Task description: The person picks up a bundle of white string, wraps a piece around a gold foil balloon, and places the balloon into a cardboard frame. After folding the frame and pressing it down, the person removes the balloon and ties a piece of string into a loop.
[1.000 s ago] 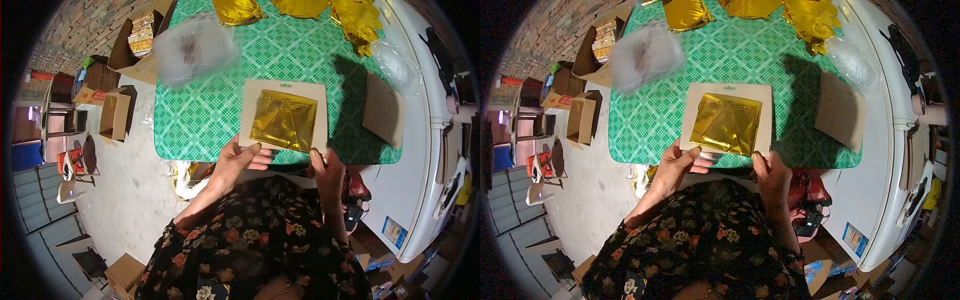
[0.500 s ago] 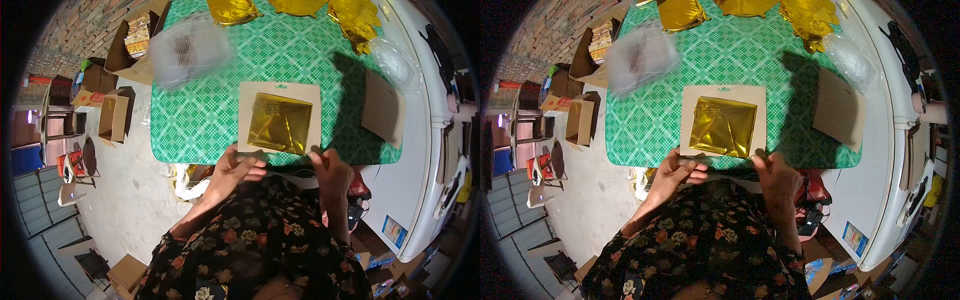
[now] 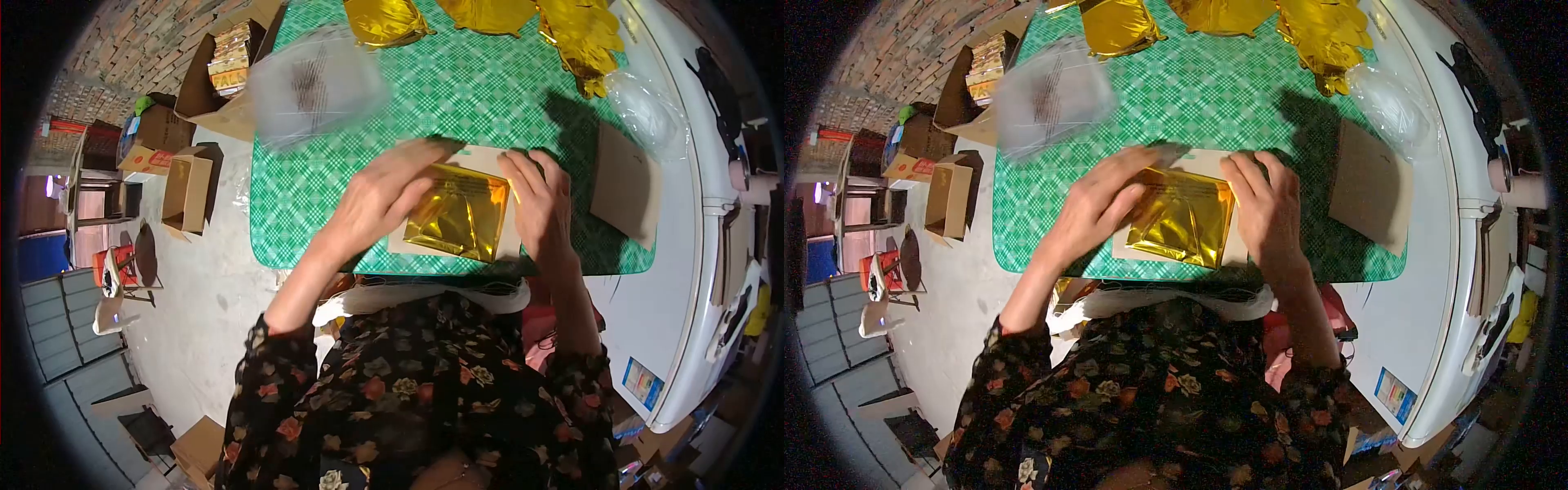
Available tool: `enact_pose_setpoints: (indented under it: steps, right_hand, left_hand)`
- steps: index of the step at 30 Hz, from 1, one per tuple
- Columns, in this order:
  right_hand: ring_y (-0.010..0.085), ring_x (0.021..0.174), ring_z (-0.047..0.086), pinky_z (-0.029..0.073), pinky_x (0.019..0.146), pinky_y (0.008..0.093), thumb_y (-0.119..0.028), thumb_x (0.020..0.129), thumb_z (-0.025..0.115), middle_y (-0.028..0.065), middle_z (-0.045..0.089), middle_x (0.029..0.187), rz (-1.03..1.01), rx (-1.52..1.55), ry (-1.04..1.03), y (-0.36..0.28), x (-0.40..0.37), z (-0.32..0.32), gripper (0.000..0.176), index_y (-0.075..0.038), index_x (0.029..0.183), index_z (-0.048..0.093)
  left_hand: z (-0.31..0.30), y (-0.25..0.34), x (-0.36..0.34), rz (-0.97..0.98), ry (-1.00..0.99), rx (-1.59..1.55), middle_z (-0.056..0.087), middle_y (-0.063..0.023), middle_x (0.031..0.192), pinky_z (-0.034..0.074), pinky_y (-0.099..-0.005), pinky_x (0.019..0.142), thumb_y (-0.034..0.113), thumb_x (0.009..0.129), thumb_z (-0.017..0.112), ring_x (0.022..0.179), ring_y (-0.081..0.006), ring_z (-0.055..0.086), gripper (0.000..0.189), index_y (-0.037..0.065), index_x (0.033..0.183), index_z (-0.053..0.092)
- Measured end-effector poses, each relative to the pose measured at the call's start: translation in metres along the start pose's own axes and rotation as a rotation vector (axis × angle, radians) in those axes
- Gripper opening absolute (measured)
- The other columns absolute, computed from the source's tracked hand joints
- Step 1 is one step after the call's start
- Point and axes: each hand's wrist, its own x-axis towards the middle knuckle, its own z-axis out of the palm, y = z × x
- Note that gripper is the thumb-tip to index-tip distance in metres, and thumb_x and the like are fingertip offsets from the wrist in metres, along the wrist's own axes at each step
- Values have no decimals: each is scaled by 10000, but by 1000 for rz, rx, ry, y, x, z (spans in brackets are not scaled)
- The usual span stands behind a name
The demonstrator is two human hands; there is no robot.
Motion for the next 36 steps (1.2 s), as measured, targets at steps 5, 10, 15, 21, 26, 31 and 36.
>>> enact_pose_setpoints:
  steps: [5,10,15,21,26,31,36]
  right_hand:
    - [301,1133,535,412,973,426,-11,764,622,71,624,1284,-91,-5,-61,18,21,10,492,-54,1254,636]
    - [282,1113,548,413,960,415,-43,756,650,66,643,1252,-73,-65,-32,15,18,12,477,-58,1232,647]
    - [258,1049,567,422,914,402,-87,753,678,51,654,1155,-82,-54,33,20,21,21,421,-64,1174,662]
    - [270,958,557,431,836,411,-108,790,700,53,574,949,-36,-2,33,27,38,32,264,-83,1047,643]
    - [286,939,532,433,832,425,-102,791,705,62,527,918,-70,30,-12,37,39,34,186,-102,938,591]
    - [293,955,538,442,837,420,-88,788,684,79,535,929,-67,31,-100,47,46,40,177,-99,908,555]
    - [338,878,595,479,767,436,-104,861,638,121,591,886,-46,-42,-277,47,56,35,152,-67,957,525]
  left_hand:
    - [26,-41,29,45,-173,-1,573,-169,1406,429,-454,1120,355,1062,459,1351,-368,498,458,60,1402,547]
    - [30,-41,27,-5,-181,14,578,-163,1396,432,-458,1120,389,1065,431,1330,-372,513,492,66,1425,520]
    - [31,-39,29,-52,-163,-13,599,-148,1374,449,-460,1095,364,1065,446,1310,-375,529,463,57,1399,539]
    - [33,-38,32,29,-137,3,643,-158,1304,461,-448,1079,319,1064,470,1290,-366,549,401,37,1309,615]
    - [36,-37,30,14,-136,20,645,-157,1305,466,-443,1074,313,1066,472,1300,-350,549,397,28,1294,627]
    - [34,-33,30,22,-135,-3,646,-154,1306,457,-438,1084,304,1066,475,1306,-348,547,394,17,1288,628]
    - [36,-33,25,9,-161,2,627,-151,1339,423,-435,1116,302,1063,482,1349,-348,507,392,28,1311,612]
